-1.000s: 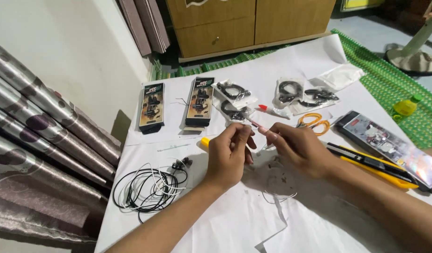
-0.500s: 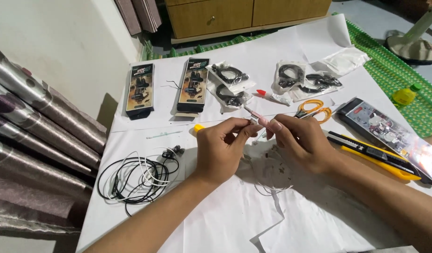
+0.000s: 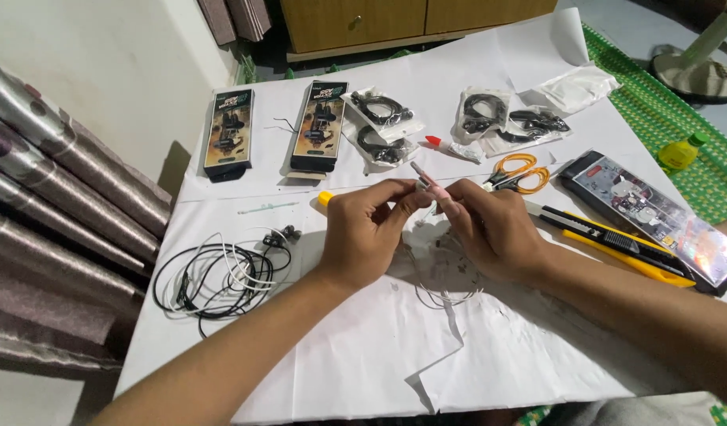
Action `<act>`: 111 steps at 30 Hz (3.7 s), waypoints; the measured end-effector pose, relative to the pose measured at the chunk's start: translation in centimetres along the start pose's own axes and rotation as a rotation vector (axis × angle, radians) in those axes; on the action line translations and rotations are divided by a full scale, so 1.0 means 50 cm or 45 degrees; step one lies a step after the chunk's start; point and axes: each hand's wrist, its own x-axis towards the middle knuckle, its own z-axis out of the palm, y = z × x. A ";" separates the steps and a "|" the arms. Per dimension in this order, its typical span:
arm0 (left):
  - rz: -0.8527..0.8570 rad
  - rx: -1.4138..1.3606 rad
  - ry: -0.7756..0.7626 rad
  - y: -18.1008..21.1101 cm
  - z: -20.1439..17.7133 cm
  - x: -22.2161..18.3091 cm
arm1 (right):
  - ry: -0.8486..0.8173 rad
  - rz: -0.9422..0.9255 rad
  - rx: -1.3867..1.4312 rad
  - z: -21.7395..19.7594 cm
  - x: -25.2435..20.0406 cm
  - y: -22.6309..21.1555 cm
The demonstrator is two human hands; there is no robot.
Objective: Assembling or repairing earphones by connecting thin wires and internal components using specialized tools
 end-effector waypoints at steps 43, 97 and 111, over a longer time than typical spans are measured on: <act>0.274 0.493 -0.095 -0.024 -0.001 -0.009 | -0.018 -0.102 -0.350 -0.008 -0.010 0.017; 0.509 0.836 -0.040 -0.053 -0.032 0.016 | -0.102 0.033 -0.393 -0.008 -0.012 0.021; 0.434 0.718 -0.146 -0.035 -0.030 0.010 | -0.151 0.099 -0.363 -0.011 -0.011 0.022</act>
